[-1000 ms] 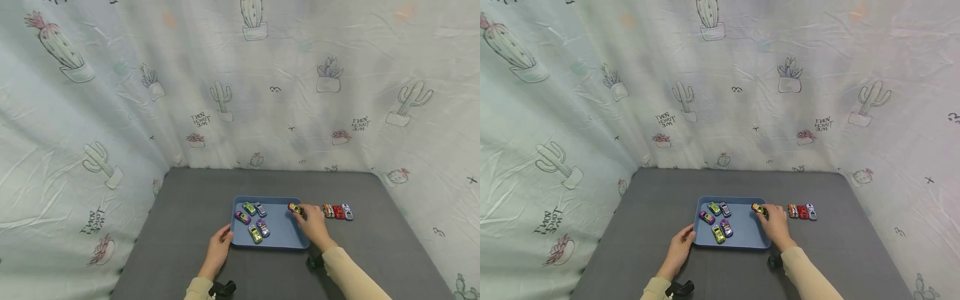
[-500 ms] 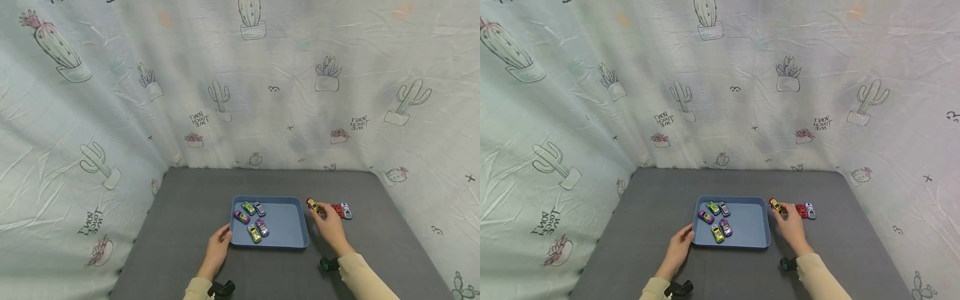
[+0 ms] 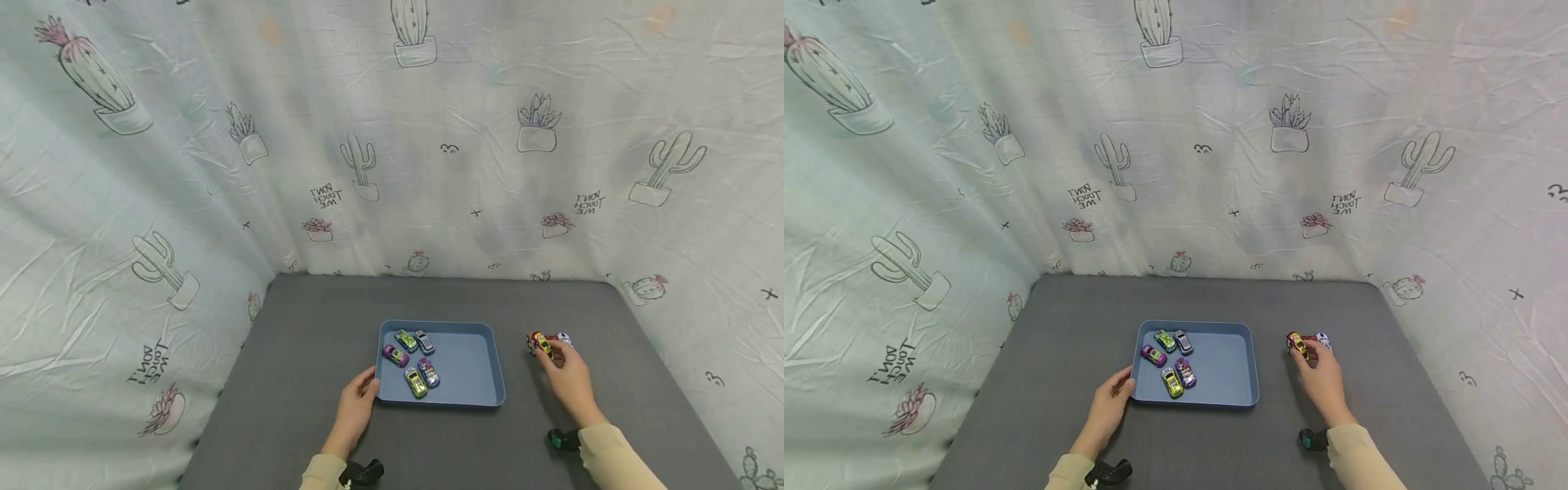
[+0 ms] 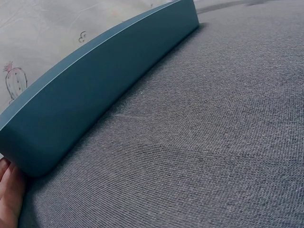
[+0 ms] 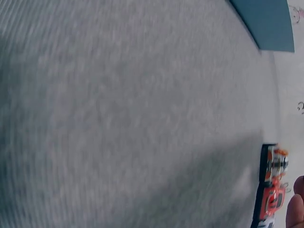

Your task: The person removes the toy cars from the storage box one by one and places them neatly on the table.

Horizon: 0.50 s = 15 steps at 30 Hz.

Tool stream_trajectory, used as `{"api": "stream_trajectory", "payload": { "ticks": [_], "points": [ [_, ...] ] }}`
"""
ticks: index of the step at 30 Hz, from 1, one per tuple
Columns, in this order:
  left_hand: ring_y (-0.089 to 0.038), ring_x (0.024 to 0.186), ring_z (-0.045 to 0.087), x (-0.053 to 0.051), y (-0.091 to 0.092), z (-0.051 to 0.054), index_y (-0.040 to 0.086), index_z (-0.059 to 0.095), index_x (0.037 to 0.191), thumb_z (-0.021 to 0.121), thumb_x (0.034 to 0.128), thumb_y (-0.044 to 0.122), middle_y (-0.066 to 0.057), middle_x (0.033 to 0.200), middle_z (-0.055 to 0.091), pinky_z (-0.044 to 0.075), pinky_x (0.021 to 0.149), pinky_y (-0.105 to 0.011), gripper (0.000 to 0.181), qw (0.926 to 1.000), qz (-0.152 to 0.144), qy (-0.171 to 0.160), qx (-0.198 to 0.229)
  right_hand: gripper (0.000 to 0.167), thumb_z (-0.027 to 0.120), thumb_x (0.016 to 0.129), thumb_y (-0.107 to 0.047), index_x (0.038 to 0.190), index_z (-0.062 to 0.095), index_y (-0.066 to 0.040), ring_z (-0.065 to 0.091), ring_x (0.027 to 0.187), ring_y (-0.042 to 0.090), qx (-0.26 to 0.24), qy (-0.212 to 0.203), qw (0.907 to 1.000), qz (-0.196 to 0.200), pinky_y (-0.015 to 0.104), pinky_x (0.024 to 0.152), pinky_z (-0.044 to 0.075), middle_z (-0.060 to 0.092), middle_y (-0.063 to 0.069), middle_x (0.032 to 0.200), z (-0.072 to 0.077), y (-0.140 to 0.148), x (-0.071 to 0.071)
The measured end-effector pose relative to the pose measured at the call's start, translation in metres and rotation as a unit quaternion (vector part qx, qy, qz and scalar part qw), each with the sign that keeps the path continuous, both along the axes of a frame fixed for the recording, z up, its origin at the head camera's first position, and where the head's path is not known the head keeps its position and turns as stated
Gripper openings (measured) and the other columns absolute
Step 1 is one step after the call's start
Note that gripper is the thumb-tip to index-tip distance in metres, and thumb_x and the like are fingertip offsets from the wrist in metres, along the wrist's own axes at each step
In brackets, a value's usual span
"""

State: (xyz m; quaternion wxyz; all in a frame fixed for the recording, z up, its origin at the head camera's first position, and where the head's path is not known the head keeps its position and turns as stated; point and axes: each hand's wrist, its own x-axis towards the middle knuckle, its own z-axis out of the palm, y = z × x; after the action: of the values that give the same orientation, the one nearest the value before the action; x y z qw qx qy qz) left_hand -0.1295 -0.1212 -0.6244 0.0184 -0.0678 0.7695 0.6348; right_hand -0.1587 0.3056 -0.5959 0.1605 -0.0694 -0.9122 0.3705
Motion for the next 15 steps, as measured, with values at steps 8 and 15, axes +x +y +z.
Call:
{"api": "stream_trajectory", "payload": {
  "ticks": [8,15],
  "points": [
    [-0.025,0.115,0.057,0.000,0.000,0.000,0.007,0.055,0.135,0.056,0.0996,0.024,-0.013,0.128,0.059,0.047,0.097,-0.043,0.039,1.0000,-0.001,0.001,-0.002,0.048,0.060,0.097,-0.035,0.124,0.056,0.004,0.057,0.100,0.037,-0.011,-0.018,0.9996,-0.017,0.052,0.082,0.048,0.058,0.025,0.113,0.002,0.012,0.004],
    [-0.025,0.115,0.057,-0.001,-0.001,-0.001,0.008,0.055,0.135,0.057,0.0990,0.028,-0.012,0.127,0.060,0.047,0.097,-0.043,0.041,1.0000,-0.003,0.003,-0.002,0.051,0.058,0.097,-0.035,0.127,0.051,0.006,0.055,0.102,0.039,-0.022,-0.038,0.9984,-0.036,0.052,0.083,0.046,0.057,0.026,0.114,0.003,0.024,0.002]
  ]
}}
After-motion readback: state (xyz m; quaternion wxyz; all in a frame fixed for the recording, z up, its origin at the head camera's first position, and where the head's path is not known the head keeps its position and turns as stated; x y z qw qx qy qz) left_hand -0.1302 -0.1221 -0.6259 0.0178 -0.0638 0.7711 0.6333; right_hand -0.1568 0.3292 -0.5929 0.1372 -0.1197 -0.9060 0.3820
